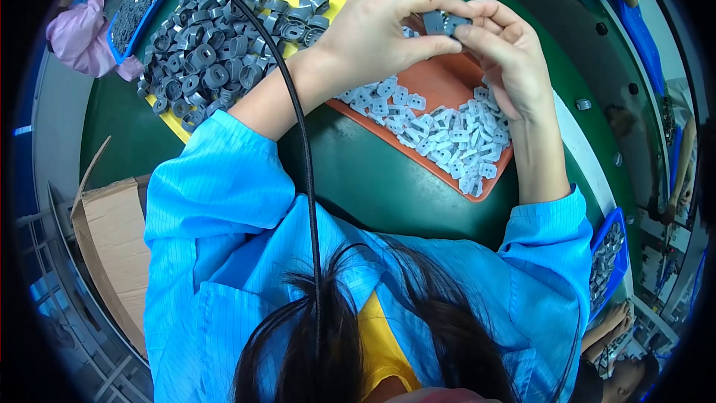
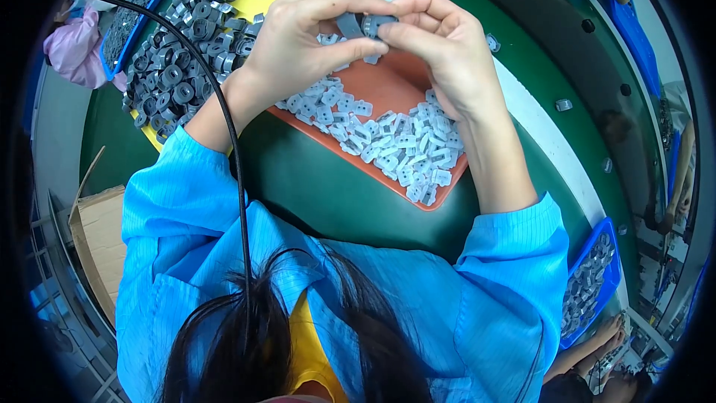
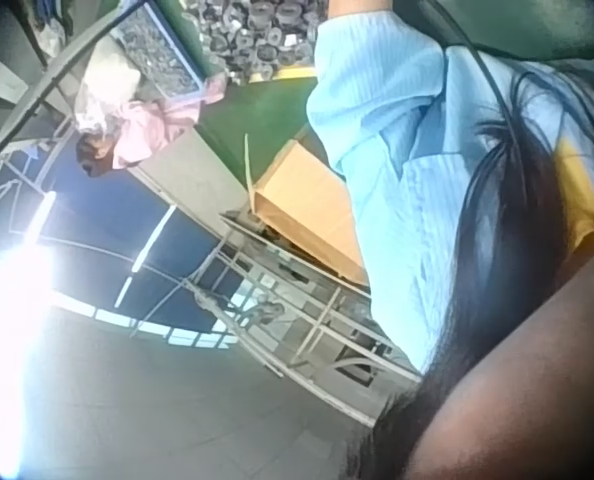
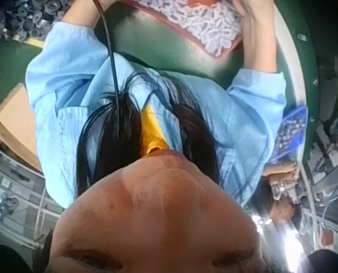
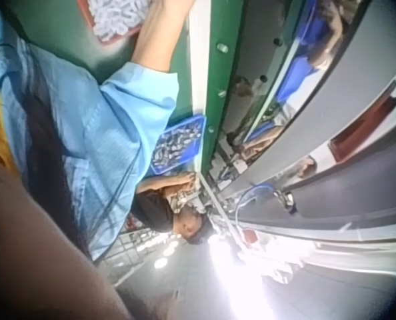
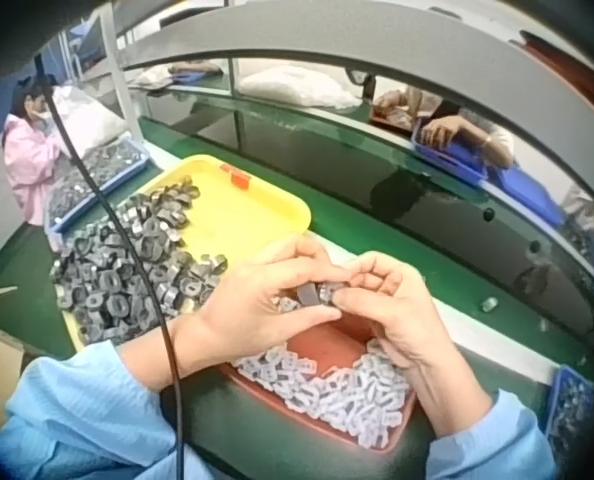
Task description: The person assembles small plastic housings by hand, inserting white plastic components into them at an industrial workbench.
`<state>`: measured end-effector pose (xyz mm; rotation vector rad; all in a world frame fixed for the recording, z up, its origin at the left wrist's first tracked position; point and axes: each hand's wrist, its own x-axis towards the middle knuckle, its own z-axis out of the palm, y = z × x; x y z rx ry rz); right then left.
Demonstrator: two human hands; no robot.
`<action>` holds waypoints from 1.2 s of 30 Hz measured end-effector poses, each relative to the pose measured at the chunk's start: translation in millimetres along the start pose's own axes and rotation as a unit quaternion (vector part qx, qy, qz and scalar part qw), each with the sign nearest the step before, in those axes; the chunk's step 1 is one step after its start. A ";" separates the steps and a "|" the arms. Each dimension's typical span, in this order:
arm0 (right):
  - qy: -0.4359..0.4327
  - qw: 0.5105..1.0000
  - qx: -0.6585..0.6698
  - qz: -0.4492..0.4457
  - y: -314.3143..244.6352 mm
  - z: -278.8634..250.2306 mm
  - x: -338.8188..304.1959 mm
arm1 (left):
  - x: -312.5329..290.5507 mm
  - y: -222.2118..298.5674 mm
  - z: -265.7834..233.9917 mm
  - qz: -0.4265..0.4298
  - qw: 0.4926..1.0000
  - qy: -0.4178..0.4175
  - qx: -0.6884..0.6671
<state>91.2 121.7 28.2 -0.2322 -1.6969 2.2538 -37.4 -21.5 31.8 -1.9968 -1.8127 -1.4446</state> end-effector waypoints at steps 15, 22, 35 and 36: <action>0.265 0.911 -0.311 0.060 5.4 -134.8 16.7 | -12.8 -25.5 -9.2 -0.341 0.910 -0.050 -0.230; 0.365 0.755 -0.540 0.076 11.0 -187.7 11.6 | -10.6 -17.7 -11.6 -0.361 0.898 -0.027 -0.250; 0.208 0.697 -0.686 0.016 12.1 -85.4 16.6 | -13.2 -26.5 -8.2 -0.326 0.918 -0.053 -0.219; 0.205 0.698 -0.686 0.012 12.9 -86.5 20.6 | -15.8 -27.5 -5.8 -0.311 0.924 -0.043 -0.219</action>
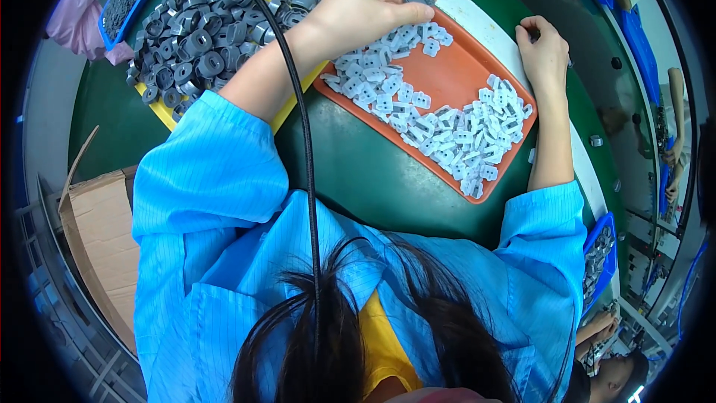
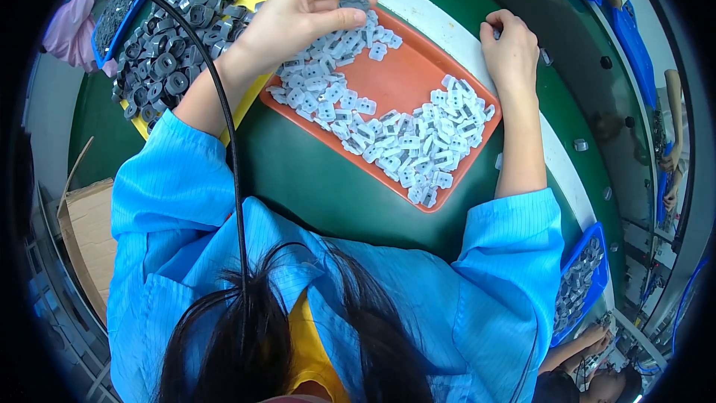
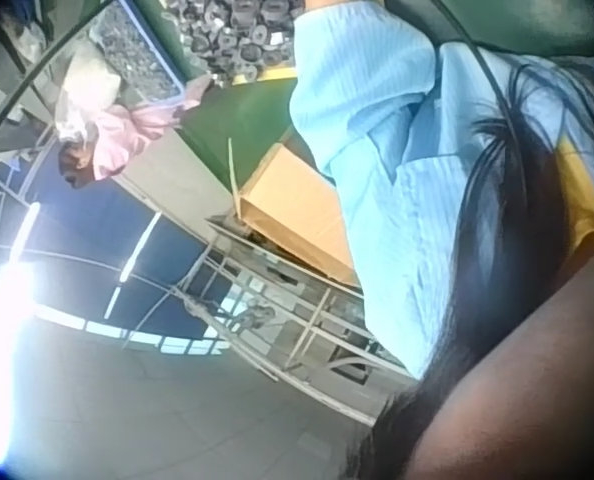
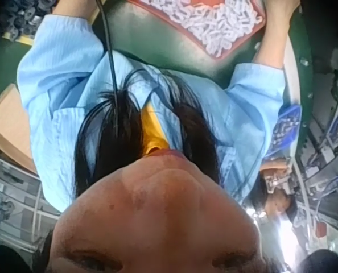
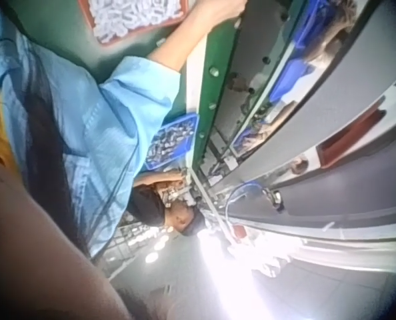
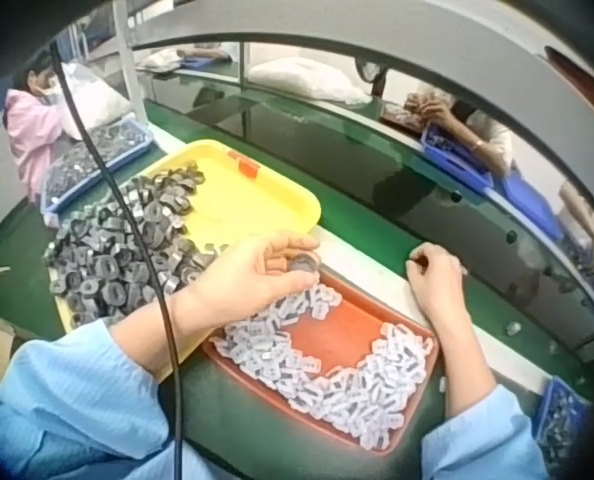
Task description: The person assembles small plastic housings by hand, inserting white plastic components into them at an industrial workbench.
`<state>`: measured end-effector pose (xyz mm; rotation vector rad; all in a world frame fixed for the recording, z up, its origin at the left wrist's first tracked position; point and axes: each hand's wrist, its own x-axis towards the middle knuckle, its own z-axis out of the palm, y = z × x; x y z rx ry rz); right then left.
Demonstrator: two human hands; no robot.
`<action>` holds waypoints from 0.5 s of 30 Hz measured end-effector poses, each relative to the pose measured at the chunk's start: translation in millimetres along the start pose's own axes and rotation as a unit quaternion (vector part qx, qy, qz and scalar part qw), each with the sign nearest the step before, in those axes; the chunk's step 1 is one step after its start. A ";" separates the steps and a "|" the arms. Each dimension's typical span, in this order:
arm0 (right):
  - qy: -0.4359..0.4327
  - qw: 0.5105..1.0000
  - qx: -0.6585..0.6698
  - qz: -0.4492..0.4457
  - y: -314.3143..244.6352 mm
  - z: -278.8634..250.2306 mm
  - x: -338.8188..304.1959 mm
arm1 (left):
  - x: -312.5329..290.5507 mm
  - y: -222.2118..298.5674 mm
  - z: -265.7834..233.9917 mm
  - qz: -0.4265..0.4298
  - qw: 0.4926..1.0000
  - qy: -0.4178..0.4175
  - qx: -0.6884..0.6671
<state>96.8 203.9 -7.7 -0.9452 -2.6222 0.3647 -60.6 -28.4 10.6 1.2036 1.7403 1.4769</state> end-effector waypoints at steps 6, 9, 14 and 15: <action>0.132 0.984 0.003 -0.118 -20.7 -12.9 -5.7 | 2.5 3.8 -0.5 0.023 0.999 0.007 0.023; -0.041 0.967 0.228 -0.105 -75.7 -13.1 -39.6 | -1.2 4.8 1.8 0.051 0.994 0.019 0.098; -0.043 0.967 0.096 -0.230 -92.2 4.7 -58.9 | -4.0 12.7 8.7 0.075 0.988 0.037 0.129; -0.036 0.968 0.087 -0.232 -91.9 5.7 -60.8 | -4.7 12.5 8.5 0.071 0.988 0.036 0.130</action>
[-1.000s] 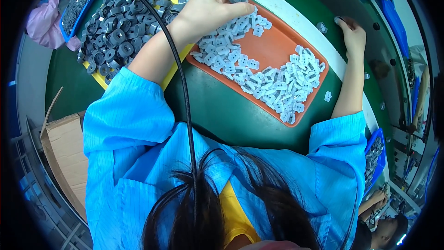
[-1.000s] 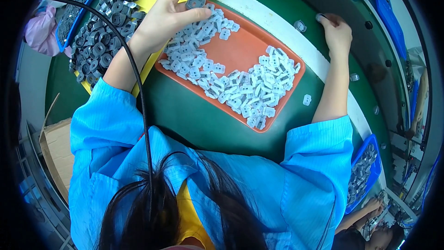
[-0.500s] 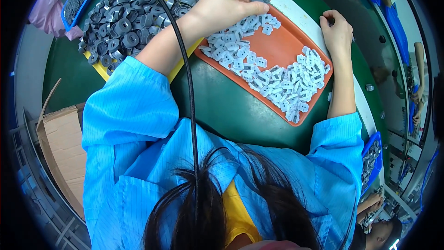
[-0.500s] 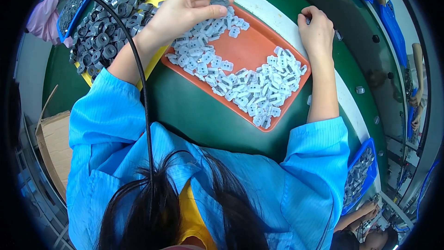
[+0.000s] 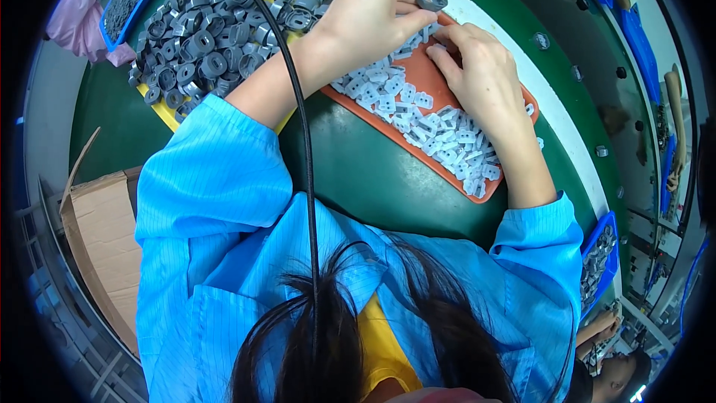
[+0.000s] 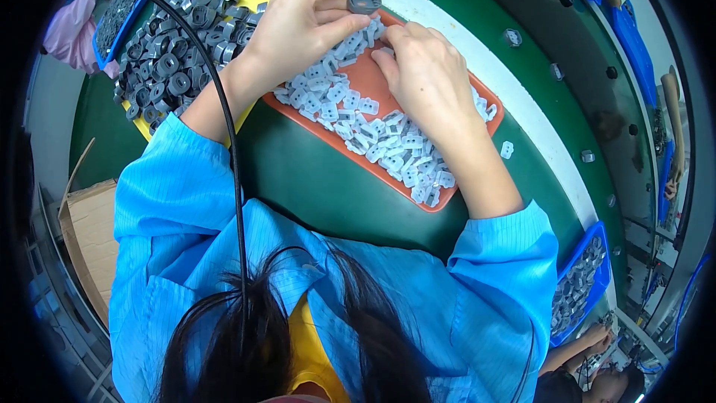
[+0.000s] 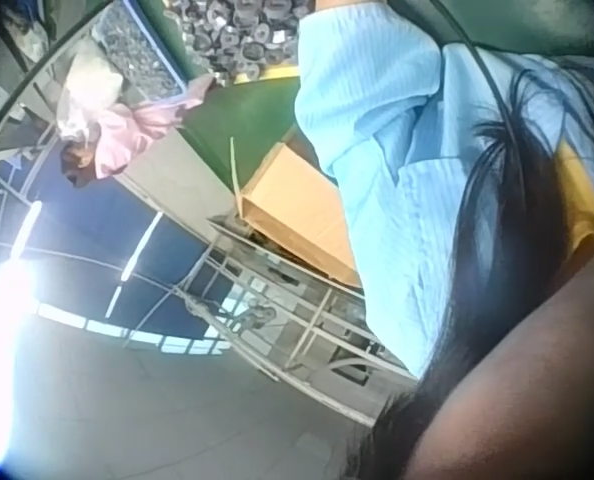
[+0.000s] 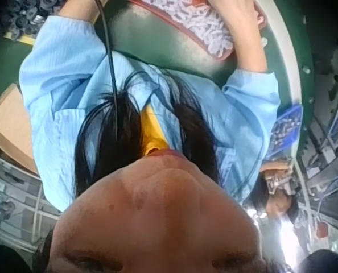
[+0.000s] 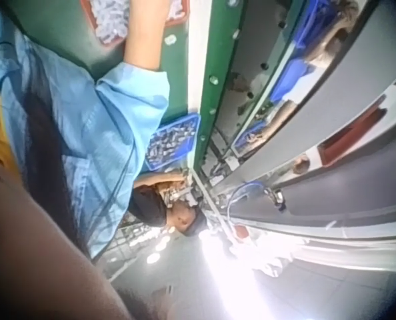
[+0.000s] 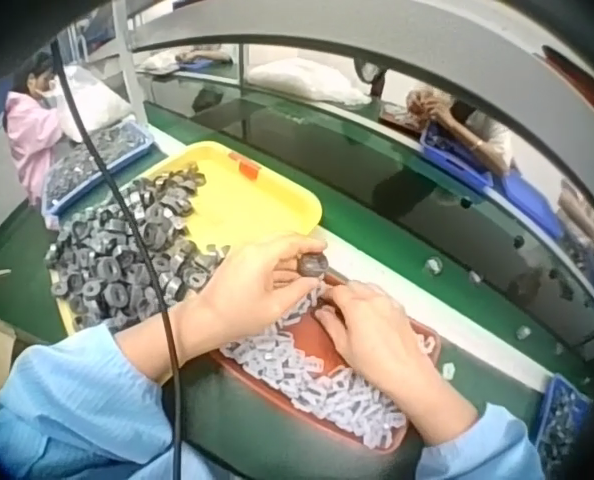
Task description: The person assembles small plastic housings by hand, inserting white plastic components into them at an industrial workbench.
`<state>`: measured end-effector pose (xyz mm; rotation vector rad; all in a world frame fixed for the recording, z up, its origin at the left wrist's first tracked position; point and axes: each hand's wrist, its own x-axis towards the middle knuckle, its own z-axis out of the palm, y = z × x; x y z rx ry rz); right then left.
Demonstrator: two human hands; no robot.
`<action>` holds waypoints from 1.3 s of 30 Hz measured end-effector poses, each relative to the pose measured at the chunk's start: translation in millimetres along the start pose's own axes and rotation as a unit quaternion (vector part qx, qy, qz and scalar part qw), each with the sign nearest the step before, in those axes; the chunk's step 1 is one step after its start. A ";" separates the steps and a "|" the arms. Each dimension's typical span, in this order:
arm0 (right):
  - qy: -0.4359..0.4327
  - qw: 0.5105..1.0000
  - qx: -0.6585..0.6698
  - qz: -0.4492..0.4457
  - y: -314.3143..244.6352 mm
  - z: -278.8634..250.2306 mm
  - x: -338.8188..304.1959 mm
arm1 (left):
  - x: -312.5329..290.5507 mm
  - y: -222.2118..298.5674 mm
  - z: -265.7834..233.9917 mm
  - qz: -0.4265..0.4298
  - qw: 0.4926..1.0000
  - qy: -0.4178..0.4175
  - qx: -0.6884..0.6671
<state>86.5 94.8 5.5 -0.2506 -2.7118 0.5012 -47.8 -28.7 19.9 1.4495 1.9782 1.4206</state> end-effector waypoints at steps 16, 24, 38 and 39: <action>-0.114 0.977 0.168 0.069 -0.9 -21.4 -8.3 | -3.5 0.1 8.3 0.139 0.976 0.049 0.161; -0.067 0.869 0.463 0.159 11.0 -49.7 2.1 | -4.4 4.7 9.3 0.166 0.958 0.013 0.232; -0.004 0.964 0.256 0.074 0.3 -43.8 -0.7 | -5.9 10.4 18.2 0.112 0.988 -0.031 0.102; -0.004 0.963 0.258 0.076 0.1 -42.7 -1.2 | -6.9 9.7 18.5 0.102 0.990 -0.027 0.098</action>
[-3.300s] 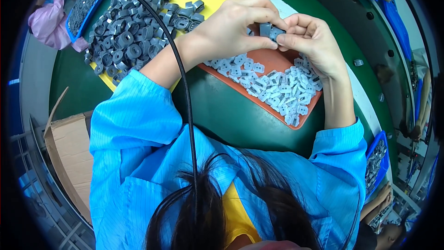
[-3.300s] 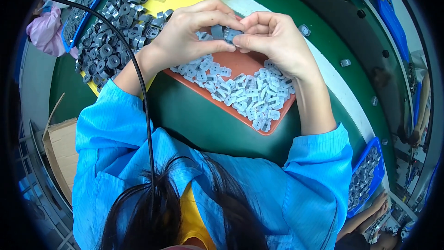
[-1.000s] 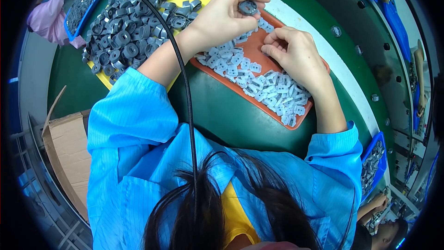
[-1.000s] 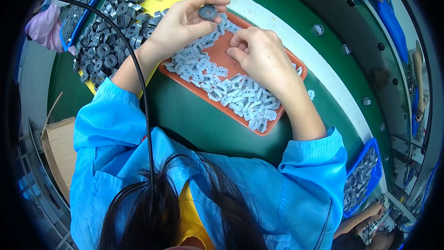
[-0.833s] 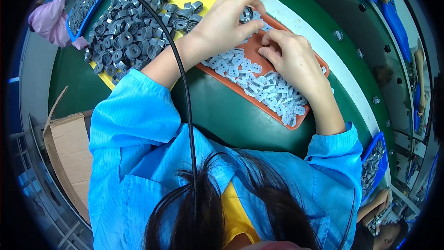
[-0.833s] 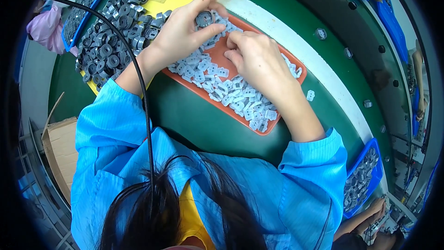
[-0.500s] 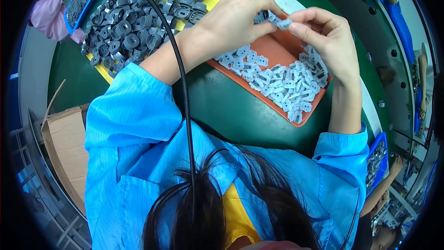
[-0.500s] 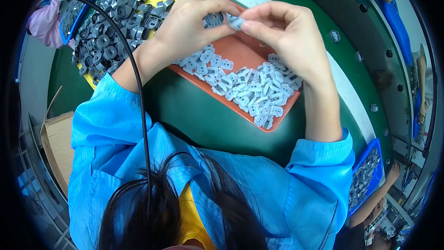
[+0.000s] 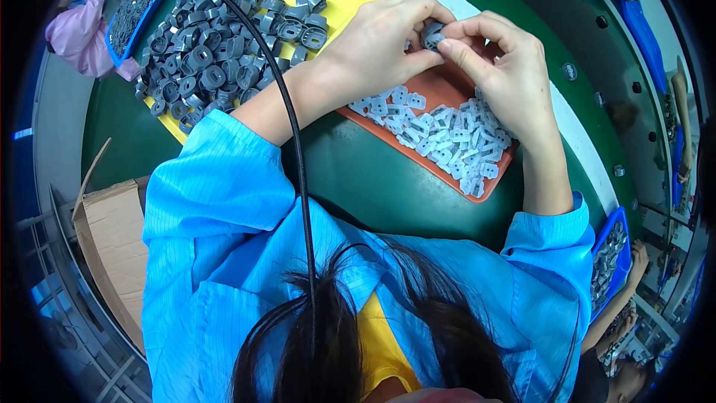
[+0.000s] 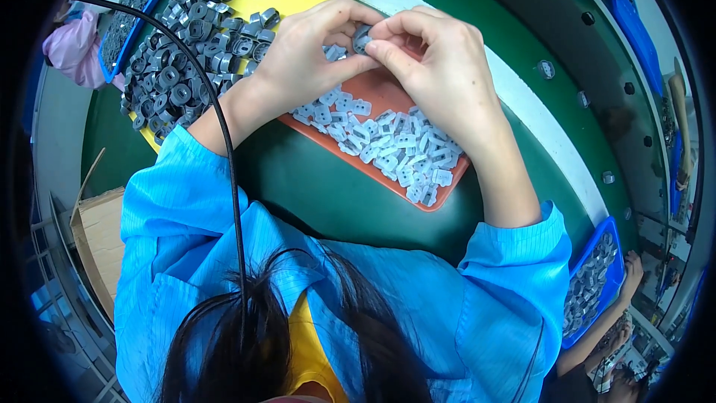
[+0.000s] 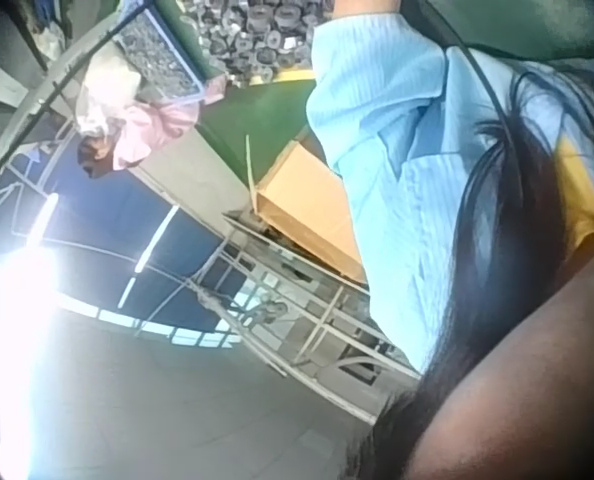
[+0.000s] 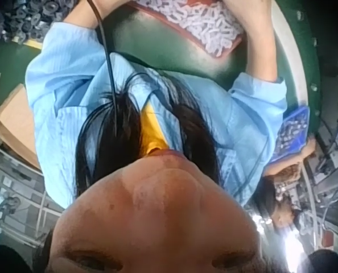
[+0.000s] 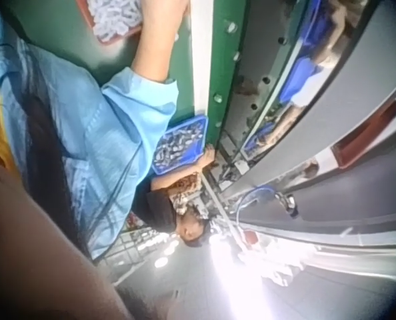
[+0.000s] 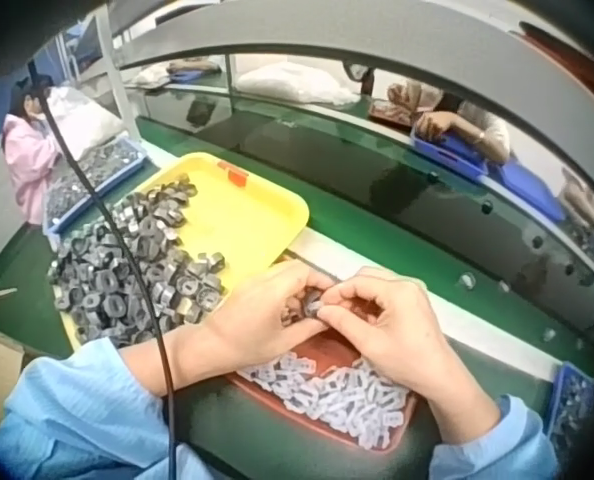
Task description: The person assembles small plastic housings by hand, inserting white plastic components into them at an industrial workbench.
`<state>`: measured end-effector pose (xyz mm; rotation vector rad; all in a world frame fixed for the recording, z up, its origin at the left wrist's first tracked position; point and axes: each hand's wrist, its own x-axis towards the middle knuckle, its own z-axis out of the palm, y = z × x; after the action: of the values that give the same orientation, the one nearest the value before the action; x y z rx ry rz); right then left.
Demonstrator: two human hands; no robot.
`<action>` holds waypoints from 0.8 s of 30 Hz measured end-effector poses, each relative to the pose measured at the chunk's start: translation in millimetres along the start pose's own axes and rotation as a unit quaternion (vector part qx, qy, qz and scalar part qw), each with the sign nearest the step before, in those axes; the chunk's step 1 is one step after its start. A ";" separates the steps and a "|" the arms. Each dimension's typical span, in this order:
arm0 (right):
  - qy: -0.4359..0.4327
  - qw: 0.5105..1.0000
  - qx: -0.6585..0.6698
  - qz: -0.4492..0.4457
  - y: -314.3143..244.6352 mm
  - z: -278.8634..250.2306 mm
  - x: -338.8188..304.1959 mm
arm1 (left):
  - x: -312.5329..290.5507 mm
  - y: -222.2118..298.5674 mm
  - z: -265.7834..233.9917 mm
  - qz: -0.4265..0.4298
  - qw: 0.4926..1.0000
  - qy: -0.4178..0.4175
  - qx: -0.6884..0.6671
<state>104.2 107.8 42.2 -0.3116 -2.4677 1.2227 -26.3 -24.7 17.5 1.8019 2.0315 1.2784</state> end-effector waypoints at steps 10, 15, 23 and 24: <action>-0.051 0.954 0.265 0.129 8.5 0.0 4.8 | 2.7 7.0 -1.7 0.095 0.992 0.069 0.040; -0.073 0.915 0.381 0.113 29.2 7.1 4.4 | 1.4 9.9 0.6 0.121 0.987 0.080 0.065; -0.205 0.913 0.309 0.172 24.6 -13.6 8.6 | 4.1 -2.5 -13.6 0.172 0.983 -0.026 0.052; -0.206 0.912 0.310 0.173 23.3 -11.8 8.0 | 3.6 -2.9 -14.5 0.188 0.979 -0.035 0.070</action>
<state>102.7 133.1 31.9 -0.3441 -2.2204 2.3464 -38.2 -28.5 26.2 2.3489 1.8430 1.1547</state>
